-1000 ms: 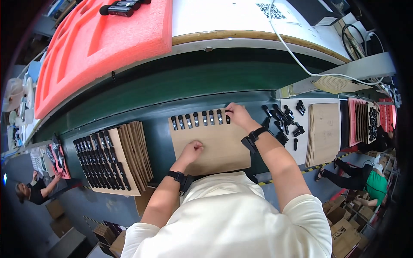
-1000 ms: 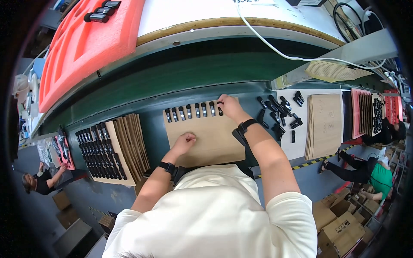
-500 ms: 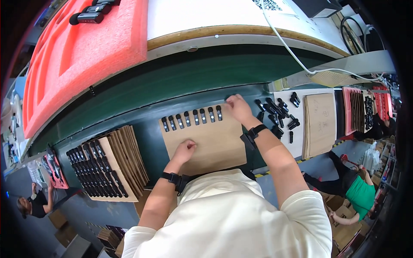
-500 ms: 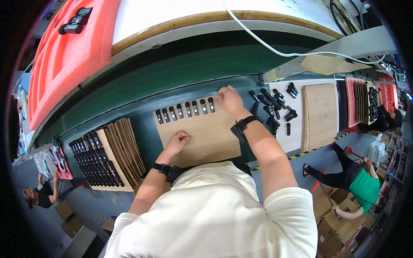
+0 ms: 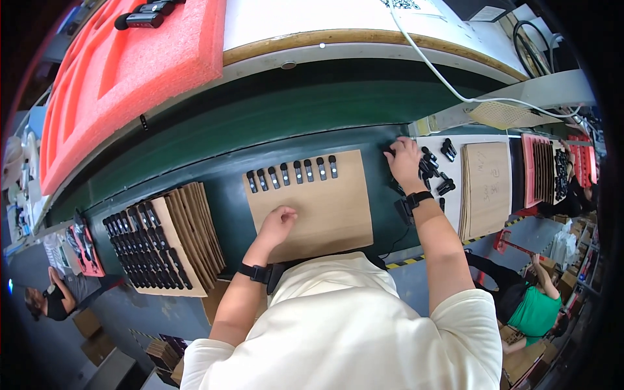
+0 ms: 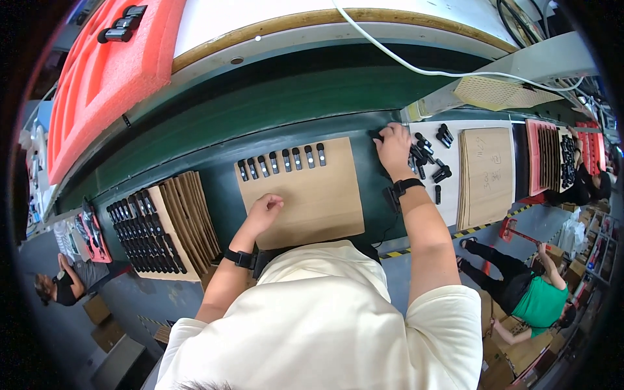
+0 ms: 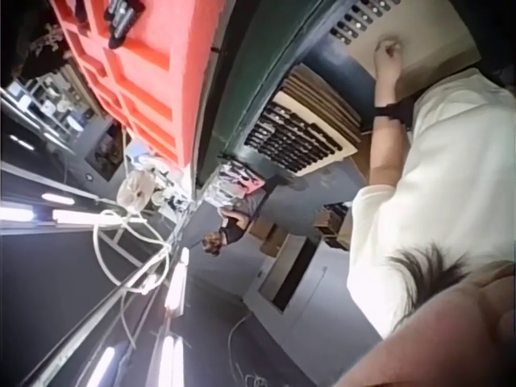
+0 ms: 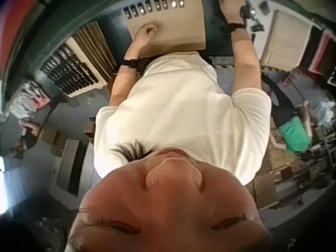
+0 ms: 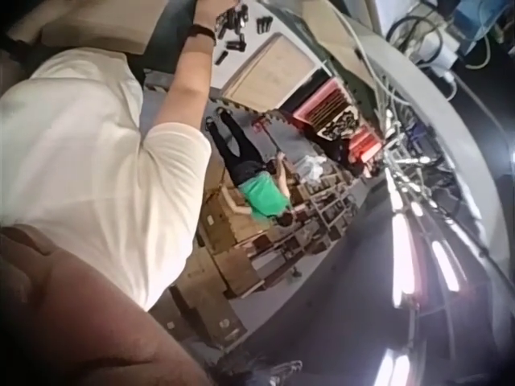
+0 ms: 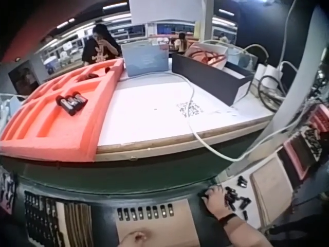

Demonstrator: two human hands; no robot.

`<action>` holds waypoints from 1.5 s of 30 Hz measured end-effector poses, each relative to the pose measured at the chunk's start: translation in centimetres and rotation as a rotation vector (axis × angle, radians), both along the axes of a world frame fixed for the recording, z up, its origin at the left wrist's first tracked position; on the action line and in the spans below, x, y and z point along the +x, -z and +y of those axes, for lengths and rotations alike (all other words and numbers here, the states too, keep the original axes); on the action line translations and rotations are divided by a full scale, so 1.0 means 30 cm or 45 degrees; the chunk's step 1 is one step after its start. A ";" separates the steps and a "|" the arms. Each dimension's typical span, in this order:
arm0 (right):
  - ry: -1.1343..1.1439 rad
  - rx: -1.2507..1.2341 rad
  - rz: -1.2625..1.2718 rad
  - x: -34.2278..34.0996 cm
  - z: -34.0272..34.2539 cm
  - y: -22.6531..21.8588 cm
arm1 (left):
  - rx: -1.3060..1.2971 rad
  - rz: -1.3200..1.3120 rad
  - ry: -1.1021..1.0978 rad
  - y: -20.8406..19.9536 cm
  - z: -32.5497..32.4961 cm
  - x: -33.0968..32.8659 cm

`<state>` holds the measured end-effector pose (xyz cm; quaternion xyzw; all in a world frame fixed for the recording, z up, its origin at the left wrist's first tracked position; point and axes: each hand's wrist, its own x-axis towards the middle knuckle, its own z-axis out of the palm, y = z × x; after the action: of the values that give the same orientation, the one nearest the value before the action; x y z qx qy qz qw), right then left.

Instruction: The person places a cardboard sheet on the table, inspects several microphones by turning them over and pressing their buttons, and arranges them in rows on the sheet. Finally, they fold a cardboard box and place it on the floor.

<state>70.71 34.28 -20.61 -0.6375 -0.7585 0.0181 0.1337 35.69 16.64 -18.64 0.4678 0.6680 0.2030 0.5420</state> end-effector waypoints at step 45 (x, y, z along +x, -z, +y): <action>-0.974 0.054 1.161 -0.349 -0.576 -0.917 | 1.400 -0.043 0.244 -0.852 -0.120 0.157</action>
<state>60.24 17.01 6.91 -0.2440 -0.8006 0.3217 0.4427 40.41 13.05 6.93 0.7370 0.4095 0.4787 0.2448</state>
